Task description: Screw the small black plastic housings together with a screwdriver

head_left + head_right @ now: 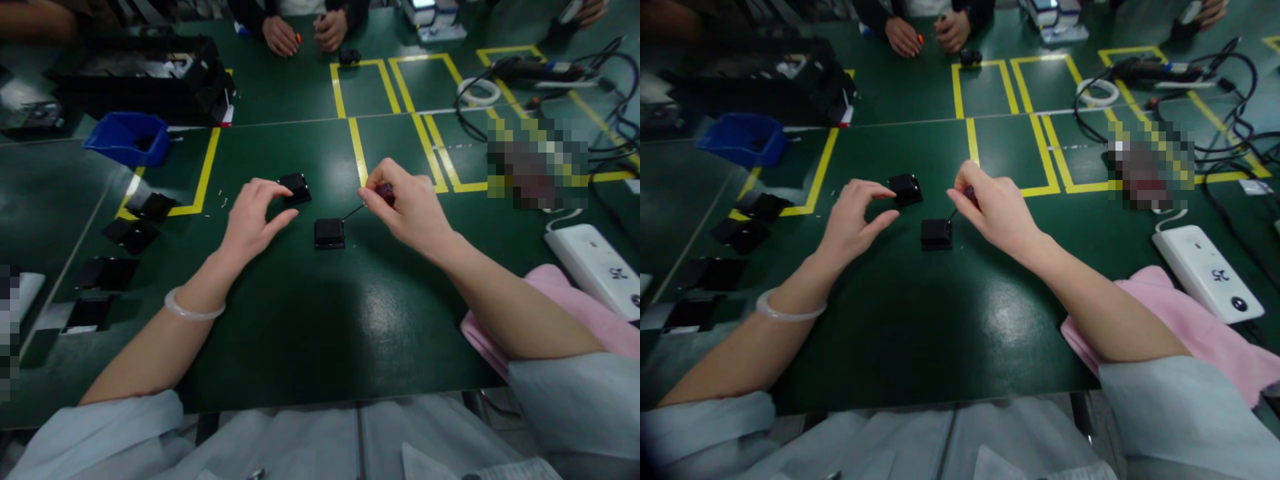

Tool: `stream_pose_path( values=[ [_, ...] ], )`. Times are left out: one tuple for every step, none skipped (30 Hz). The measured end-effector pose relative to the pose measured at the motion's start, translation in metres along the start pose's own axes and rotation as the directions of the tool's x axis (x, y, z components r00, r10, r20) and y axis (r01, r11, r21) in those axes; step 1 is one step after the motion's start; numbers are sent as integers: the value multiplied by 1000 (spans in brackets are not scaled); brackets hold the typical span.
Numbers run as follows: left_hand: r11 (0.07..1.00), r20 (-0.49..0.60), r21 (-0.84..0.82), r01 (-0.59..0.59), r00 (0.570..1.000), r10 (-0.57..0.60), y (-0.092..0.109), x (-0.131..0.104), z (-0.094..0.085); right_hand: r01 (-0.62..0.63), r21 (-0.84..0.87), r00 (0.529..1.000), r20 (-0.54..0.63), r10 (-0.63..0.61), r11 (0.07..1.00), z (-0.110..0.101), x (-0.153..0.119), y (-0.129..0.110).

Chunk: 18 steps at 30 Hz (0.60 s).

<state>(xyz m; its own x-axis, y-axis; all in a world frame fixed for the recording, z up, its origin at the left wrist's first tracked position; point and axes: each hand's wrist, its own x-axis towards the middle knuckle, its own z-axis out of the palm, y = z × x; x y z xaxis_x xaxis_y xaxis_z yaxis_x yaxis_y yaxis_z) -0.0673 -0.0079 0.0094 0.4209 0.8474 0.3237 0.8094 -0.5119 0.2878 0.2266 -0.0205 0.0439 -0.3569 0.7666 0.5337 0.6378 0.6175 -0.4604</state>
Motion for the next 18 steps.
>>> stream_pose_path(
  values=[
    [996,19,-75,-57,998,59,10,2,4,-4,-2,1000,7,5,1000,0,0,0],
    [987,61,-135,-90,993,99,19,4,9,-10,-6,1000,13,10,1000,0,0,-1],
    [976,96,-187,-116,986,136,27,6,14,-14,-10,1000,16,14,1000,1,0,-1],
    [966,132,-225,-127,978,159,33,8,19,-16,-12,1000,18,17,1000,1,0,-1],
    [959,160,-253,-126,972,170,37,10,24,-17,-15,1000,17,17,1000,1,0,-1],
    [957,183,-265,-115,969,167,40,11,28,-16,-19,1000,15,16,1000,1,1,-2],
    [956,197,-273,-107,966,164,43,12,31,-16,-23,1000,15,16,1000,1,1,-2],
    [955,205,-281,-99,966,161,44,13,34,-16,-30,1000,17,17,999,1,0,-1],
    [952,209,-291,-91,965,157,45,14,36,-19,-37,1000,20,19,999,1,0,-1],
    [949,211,-305,-84,965,154,46,14,38,-21,-44,999,24,22,999,2,0,-1],
    [944,213,-321,-78,965,152,47,14,40,-22,-52,999,29,23,998,2,0,-1],
    [939,217,-337,-71,964,151,47,14,42,-20,-59,999,35,22,998,2,0,-1],
    [935,223,-350,-65,963,150,48,14,44,-17,-69,999,41,20,997,2,1,-1],
    [932,230,-358,-59,962,149,49,13,46,-15,-81,999,49,19,997,1,1,-2],
    [932,237,-359,-51,961,144,49,13,48,-16,-99,998,60,22,995,1,2,-3],
    [933,245,-357,-42,960,136,50,13,49,-20,-125,997,75,30,992,0,2,-5],
    [936,254,-352,-32,959,128,51,13,51,-28,-159,995,93,43,987,-1,3,-7],
    [937,263,-347,-24,957,122,53,13,51,-38,-202,992,114,62,979,-2,5,-10]
  ],
)
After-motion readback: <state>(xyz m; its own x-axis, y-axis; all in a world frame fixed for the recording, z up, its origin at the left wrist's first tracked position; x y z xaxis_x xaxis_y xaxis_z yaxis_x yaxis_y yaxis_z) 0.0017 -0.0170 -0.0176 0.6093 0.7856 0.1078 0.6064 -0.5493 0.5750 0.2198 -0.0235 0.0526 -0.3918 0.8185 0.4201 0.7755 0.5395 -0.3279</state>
